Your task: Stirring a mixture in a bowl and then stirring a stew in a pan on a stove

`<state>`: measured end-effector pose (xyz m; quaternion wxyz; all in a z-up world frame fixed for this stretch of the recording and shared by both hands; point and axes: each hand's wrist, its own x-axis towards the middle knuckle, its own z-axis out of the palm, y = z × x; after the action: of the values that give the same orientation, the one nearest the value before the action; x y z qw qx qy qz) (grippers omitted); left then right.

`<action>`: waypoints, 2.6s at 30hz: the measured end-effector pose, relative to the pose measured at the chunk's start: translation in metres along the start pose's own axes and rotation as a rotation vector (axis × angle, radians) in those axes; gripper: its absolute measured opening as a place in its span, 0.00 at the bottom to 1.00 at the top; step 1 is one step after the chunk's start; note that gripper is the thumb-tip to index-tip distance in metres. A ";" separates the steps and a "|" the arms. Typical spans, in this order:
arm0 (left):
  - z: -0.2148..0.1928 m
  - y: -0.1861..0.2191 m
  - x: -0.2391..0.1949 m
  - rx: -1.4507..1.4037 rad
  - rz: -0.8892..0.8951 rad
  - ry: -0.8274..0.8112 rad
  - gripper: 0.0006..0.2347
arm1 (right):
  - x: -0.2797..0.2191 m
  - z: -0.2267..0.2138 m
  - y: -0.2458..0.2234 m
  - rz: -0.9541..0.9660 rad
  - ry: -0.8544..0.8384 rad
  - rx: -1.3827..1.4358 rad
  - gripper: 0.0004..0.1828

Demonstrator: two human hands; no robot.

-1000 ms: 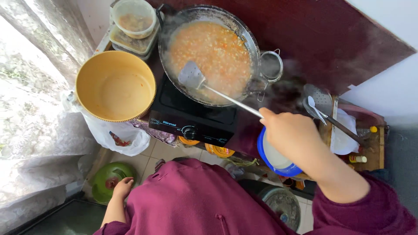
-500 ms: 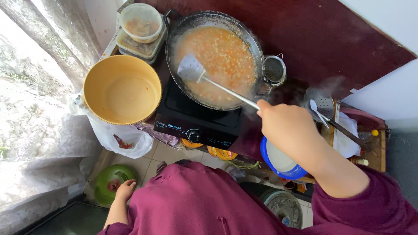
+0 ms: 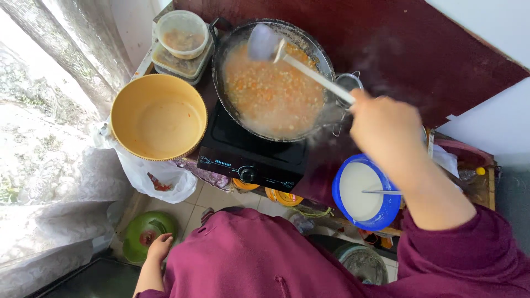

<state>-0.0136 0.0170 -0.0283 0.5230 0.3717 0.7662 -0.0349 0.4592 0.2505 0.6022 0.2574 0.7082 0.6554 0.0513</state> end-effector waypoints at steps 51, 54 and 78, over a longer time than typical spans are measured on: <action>0.039 -0.023 -0.073 -0.148 -0.199 0.040 0.16 | 0.070 0.095 0.118 -0.078 0.164 0.425 0.23; 0.031 -0.012 -0.067 -0.096 -0.178 0.056 0.17 | 0.091 0.085 0.068 -0.037 0.112 0.297 0.16; 0.015 -0.008 -0.058 -0.118 -0.174 0.038 0.18 | 0.078 0.072 0.074 0.002 0.152 0.209 0.19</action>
<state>0.0029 -0.0265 0.0104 0.5244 0.2728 0.8061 -0.0281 0.5656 0.3027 0.5516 0.1318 0.7260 0.6740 0.0366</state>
